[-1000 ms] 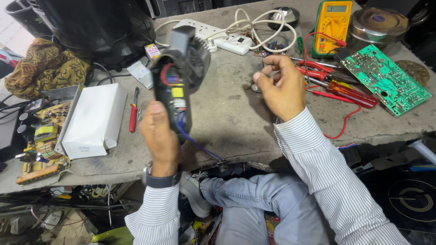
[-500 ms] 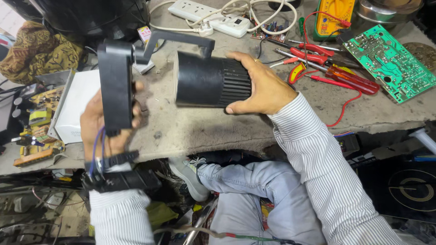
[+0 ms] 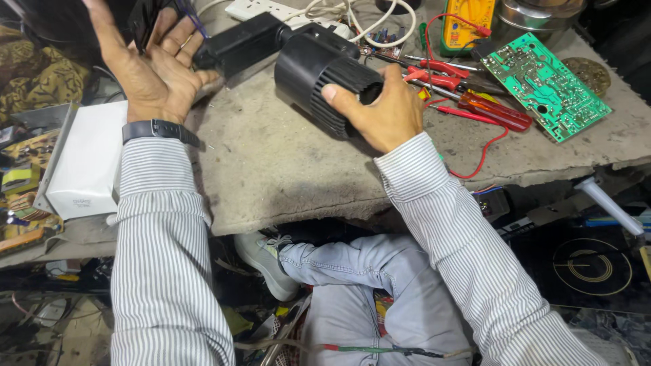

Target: The person repairs an LED floodlight at a cluttered workbench. They unscrew the housing with a screwdriver, open the casing to reach the internal driver board and wiring, handle a small circuit board, then separate the heat-sink housing with the LED chip and rework the assembly, using a multimeter on the bench.

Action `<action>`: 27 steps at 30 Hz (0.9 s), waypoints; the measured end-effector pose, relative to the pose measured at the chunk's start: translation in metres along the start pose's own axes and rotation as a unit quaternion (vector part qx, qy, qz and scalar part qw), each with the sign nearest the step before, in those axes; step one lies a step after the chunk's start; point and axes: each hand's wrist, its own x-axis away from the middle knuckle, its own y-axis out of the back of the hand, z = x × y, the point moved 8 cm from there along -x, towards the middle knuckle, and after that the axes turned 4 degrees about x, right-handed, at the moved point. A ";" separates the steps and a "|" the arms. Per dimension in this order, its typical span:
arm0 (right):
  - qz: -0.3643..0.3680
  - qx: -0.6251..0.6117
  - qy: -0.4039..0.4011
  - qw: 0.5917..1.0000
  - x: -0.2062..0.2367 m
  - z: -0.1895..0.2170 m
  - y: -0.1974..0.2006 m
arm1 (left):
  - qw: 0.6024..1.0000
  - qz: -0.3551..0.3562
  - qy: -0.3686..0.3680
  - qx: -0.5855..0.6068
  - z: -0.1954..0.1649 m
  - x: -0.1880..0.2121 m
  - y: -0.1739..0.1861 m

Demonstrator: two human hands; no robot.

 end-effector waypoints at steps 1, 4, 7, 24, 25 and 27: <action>0.005 0.002 0.021 1.000 0.001 0.004 -0.001 | 0.999 -0.010 0.018 -0.030 0.006 0.000 -0.002; 0.030 -0.001 0.108 0.994 0.009 0.019 -0.006 | 0.991 -0.051 0.056 -0.110 0.020 0.002 -0.005; 0.072 0.002 0.190 0.979 0.019 0.034 -0.012 | 0.969 -0.044 0.049 -0.238 0.029 -0.001 -0.012; -0.004 -0.014 0.165 0.986 0.022 0.041 -0.005 | 0.909 -0.056 -0.058 -0.408 0.018 0.080 -0.066; -0.011 -0.022 0.164 0.986 0.021 0.041 -0.005 | 0.908 0.013 -0.093 -0.408 0.019 0.091 -0.085; -0.025 -0.037 0.161 0.986 0.020 0.041 -0.002 | 0.874 0.116 -0.162 -0.443 0.020 0.104 -0.113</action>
